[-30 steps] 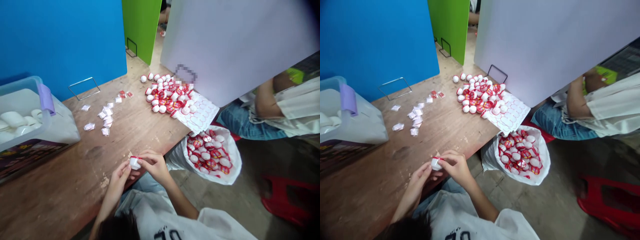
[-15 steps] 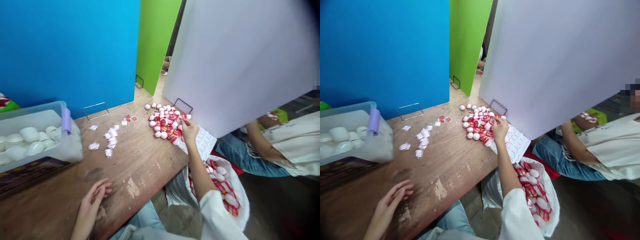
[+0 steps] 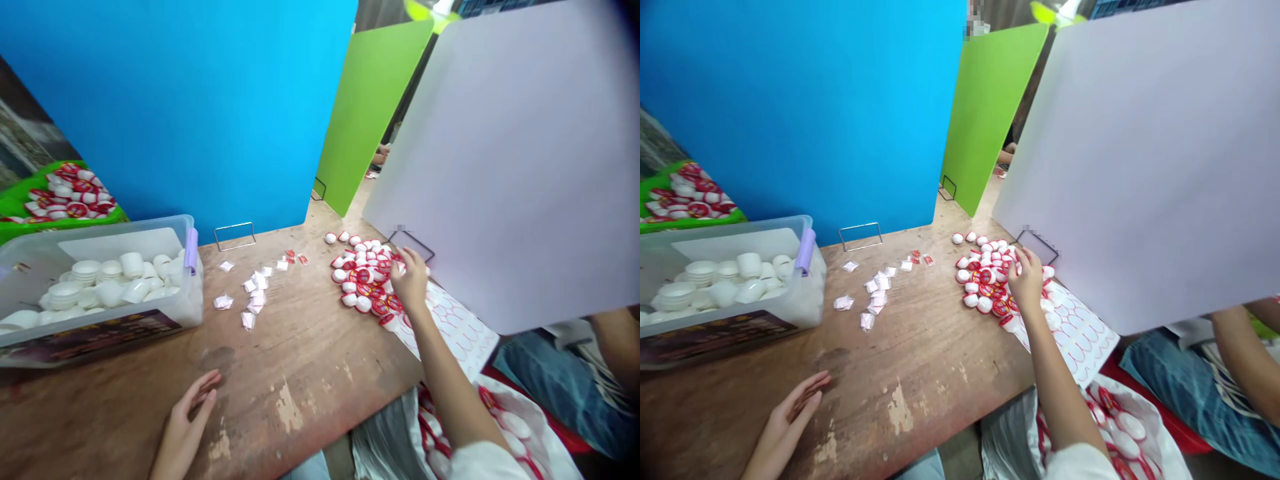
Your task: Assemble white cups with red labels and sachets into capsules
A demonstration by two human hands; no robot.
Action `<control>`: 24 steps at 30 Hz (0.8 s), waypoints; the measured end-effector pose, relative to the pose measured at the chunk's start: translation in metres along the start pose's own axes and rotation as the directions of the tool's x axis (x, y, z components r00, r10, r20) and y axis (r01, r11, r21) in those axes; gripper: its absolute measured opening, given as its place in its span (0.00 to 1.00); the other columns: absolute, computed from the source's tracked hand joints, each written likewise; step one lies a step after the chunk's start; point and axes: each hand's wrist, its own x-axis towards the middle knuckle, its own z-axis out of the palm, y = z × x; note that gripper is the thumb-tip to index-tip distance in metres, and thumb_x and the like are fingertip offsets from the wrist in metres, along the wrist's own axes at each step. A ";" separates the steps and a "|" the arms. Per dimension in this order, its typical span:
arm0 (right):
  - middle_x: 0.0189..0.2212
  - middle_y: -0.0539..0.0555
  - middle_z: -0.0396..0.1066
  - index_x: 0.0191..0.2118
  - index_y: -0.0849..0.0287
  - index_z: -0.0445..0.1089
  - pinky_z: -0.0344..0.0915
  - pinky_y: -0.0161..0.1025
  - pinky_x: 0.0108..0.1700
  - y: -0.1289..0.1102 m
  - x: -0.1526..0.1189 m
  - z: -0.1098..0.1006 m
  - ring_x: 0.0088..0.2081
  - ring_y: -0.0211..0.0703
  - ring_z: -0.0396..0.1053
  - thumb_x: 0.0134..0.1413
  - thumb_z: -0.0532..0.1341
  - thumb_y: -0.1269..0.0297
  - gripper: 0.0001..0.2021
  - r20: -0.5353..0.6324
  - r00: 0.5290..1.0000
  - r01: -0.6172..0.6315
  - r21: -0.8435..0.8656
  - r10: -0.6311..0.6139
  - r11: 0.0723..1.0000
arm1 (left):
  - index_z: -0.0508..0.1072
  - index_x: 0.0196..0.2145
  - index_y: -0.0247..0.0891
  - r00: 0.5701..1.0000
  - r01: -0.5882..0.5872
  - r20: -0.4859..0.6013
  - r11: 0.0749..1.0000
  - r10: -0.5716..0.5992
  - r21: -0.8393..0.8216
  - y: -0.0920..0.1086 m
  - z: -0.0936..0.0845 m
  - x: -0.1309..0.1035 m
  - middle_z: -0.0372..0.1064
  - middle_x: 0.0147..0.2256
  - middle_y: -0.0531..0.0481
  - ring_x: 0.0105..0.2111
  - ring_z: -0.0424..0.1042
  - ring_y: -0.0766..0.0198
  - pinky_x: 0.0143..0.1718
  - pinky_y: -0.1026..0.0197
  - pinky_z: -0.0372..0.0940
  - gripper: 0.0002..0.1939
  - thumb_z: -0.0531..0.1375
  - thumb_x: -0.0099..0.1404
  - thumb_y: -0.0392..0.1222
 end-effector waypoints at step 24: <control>0.43 0.64 0.68 0.45 0.64 0.67 0.61 0.56 0.51 -0.020 -0.145 -0.075 0.48 0.58 0.64 0.49 0.50 0.63 0.19 0.118 0.993 0.018 0.025 -0.021 1.000 | 0.76 0.30 0.42 0.983 -0.134 -0.150 0.972 0.105 -0.193 -0.034 -0.078 -0.078 0.77 0.34 0.45 0.40 0.74 0.44 0.48 0.45 0.67 0.26 0.63 0.40 0.65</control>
